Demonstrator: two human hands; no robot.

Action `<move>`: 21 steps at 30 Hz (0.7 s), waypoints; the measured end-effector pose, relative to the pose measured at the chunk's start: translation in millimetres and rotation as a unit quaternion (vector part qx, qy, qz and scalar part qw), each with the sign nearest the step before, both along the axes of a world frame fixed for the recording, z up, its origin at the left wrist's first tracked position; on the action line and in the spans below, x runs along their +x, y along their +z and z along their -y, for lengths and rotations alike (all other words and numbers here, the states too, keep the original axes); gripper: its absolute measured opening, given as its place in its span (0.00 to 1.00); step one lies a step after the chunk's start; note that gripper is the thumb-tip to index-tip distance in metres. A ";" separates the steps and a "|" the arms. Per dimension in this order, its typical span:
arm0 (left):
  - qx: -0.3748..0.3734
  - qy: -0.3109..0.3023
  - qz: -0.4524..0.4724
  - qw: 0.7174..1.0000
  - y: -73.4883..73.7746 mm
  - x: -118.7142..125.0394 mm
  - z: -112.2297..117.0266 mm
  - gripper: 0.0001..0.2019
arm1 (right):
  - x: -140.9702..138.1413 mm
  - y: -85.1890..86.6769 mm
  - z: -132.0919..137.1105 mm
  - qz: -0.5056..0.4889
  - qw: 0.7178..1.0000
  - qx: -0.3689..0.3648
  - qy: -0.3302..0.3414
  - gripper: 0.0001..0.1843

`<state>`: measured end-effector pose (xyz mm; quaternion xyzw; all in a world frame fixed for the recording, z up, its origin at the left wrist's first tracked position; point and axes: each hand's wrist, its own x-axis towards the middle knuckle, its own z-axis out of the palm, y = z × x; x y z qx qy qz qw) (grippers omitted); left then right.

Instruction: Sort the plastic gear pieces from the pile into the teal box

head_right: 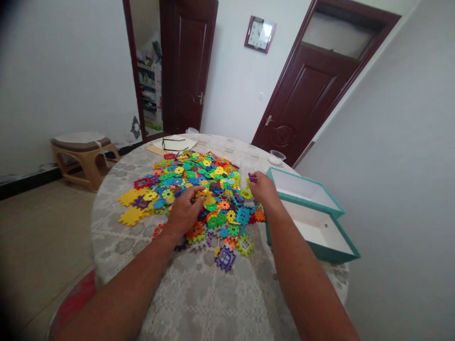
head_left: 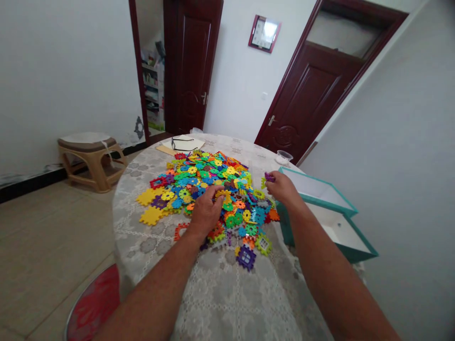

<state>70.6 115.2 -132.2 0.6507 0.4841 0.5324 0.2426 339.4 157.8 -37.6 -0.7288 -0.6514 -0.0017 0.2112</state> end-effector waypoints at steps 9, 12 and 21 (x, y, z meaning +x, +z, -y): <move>-0.010 -0.018 -0.036 0.999 4.5 1.2 2.8 0.11 | 1.2 -12.5 -34.1 0.031 0.997 0.016 -0.068 0.25; 0.001 -0.033 -0.038 0.999 5.1 2.3 2.8 0.10 | -4.1 -20.8 -8.8 0.028 0.999 0.035 -0.029 0.24; 0.021 -0.043 -0.057 0.997 2.4 5.5 4.3 0.10 | -2.2 -63.1 84.6 0.011 0.978 -0.047 0.201 0.20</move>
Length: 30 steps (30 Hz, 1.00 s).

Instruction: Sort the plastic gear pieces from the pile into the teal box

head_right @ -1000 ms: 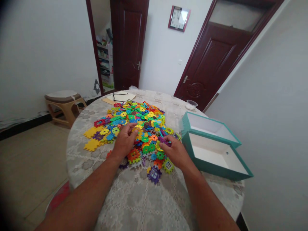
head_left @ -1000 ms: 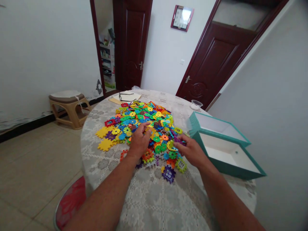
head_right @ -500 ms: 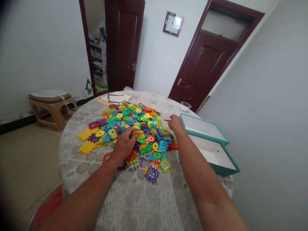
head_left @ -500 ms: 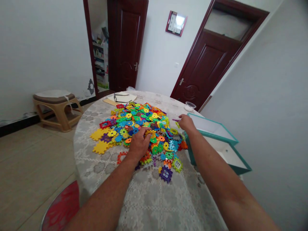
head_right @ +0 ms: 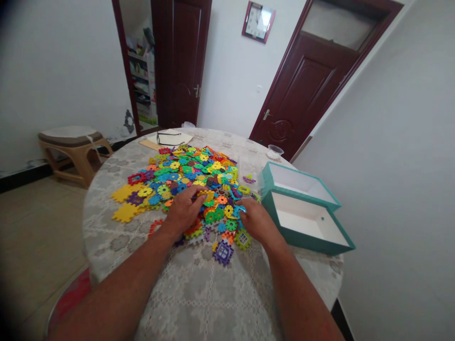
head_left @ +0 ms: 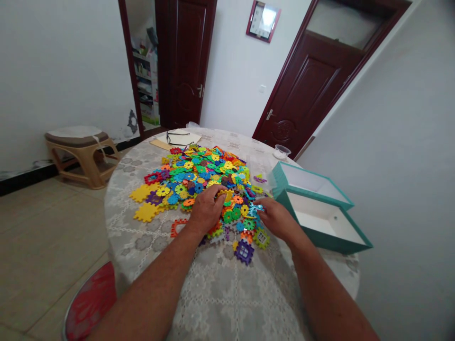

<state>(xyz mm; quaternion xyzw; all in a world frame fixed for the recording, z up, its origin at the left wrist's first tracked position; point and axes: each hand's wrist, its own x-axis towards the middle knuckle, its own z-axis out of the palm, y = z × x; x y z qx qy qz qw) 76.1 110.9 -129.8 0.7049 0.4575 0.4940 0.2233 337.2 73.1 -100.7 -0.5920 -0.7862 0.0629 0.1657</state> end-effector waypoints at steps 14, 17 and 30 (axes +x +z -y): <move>0.002 -0.143 -0.120 0.982 -7.8 8.9 7.3 0.07 | 18.7 -49.5 0.5 -0.098 0.990 0.102 -0.028 0.15; 0.008 -0.181 -0.112 0.977 -7.6 9.2 8.9 0.07 | 13.4 -40.6 5.7 -0.203 0.967 0.125 -0.085 0.12; -0.018 -0.244 -0.061 0.968 -0.8 13.7 14.1 0.06 | -15.3 -23.6 25.8 -0.280 0.956 0.010 -0.088 0.16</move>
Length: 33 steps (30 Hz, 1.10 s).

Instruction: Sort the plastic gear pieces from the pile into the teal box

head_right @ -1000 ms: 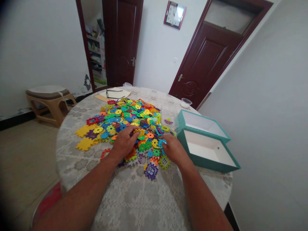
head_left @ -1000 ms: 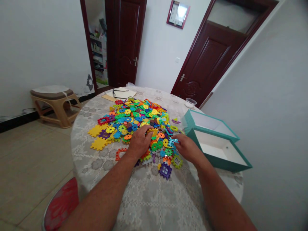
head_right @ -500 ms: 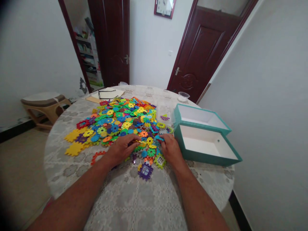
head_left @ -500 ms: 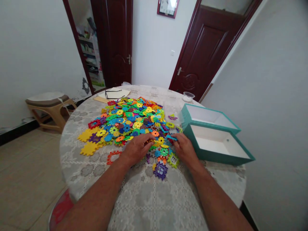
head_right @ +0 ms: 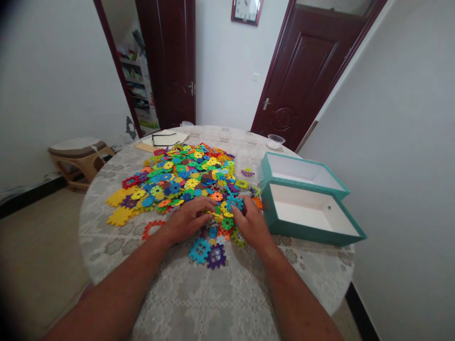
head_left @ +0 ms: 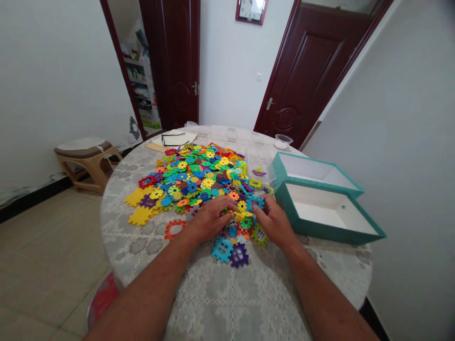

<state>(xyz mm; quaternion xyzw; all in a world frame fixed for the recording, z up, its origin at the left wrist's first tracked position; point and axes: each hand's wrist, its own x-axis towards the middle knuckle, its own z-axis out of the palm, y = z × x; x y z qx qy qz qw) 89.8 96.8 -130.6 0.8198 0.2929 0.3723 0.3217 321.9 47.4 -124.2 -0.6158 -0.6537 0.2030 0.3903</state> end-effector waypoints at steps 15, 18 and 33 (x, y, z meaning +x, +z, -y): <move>-0.113 0.036 0.027 0.993 3.4 -2.5 -0.6 0.14 | -22.4 5.0 15.3 0.034 0.989 -0.010 0.143 0.26; -0.088 0.054 0.009 0.995 7.9 -4.4 -1.4 0.13 | -15.2 13.5 19.6 0.101 0.983 -0.029 0.148 0.20; -0.076 0.164 0.052 0.982 4.1 -8.2 -7.1 0.12 | -27.4 20.0 44.4 0.305 0.899 -0.145 0.280 0.23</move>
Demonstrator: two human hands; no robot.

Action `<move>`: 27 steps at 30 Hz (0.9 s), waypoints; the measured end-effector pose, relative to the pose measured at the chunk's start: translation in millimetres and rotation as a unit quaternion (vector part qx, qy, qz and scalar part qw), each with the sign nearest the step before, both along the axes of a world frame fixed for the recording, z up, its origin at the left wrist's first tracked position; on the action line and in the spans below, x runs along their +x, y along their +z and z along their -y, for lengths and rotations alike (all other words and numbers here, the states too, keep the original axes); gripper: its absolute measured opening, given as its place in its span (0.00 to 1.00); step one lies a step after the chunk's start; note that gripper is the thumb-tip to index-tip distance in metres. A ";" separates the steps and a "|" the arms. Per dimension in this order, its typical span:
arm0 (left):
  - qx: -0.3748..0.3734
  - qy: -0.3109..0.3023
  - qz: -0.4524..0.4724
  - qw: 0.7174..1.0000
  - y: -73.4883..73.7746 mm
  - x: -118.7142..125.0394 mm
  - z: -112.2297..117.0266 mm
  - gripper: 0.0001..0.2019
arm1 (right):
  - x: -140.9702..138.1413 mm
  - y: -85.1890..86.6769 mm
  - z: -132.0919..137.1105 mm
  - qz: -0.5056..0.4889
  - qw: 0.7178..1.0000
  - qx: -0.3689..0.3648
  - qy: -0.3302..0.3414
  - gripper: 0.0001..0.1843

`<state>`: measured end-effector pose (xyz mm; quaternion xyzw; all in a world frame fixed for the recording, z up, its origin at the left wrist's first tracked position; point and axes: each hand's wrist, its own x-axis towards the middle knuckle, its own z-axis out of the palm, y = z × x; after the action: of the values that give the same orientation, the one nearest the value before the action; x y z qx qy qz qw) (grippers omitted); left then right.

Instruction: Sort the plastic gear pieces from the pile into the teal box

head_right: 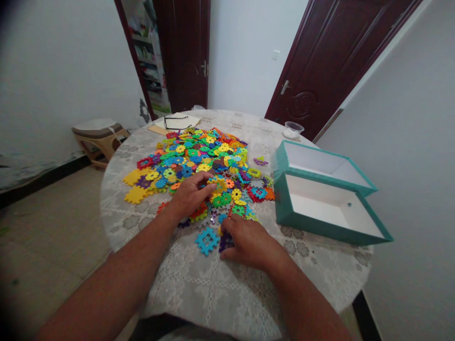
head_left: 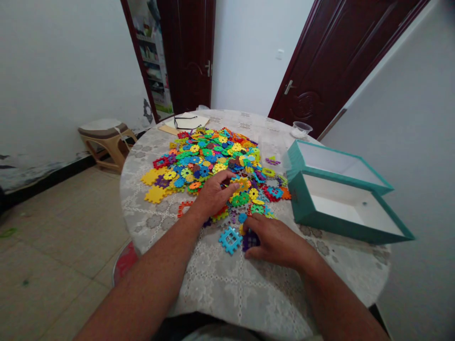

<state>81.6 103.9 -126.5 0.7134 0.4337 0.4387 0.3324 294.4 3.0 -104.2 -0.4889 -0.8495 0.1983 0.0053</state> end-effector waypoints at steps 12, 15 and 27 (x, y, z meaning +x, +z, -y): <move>0.011 0.018 0.001 1.000 -1.6 -0.1 -0.9 0.13 | -11.1 4.4 0.4 -0.208 0.970 -0.125 0.016 0.09; 0.009 0.026 0.005 1.000 -2.4 0.1 -1.2 0.14 | -28.7 -4.5 6.1 -0.154 0.987 -0.055 -0.005 0.19; 0.002 0.038 0.016 0.999 0.5 -1.0 -0.3 0.14 | -33.7 -9.3 8.7 -0.118 0.992 -0.026 -0.037 0.18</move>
<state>80.6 104.2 -126.0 0.6903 0.4539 0.4633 0.3207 260.8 -5.7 -113.6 -0.4931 -0.8190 0.2758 0.1001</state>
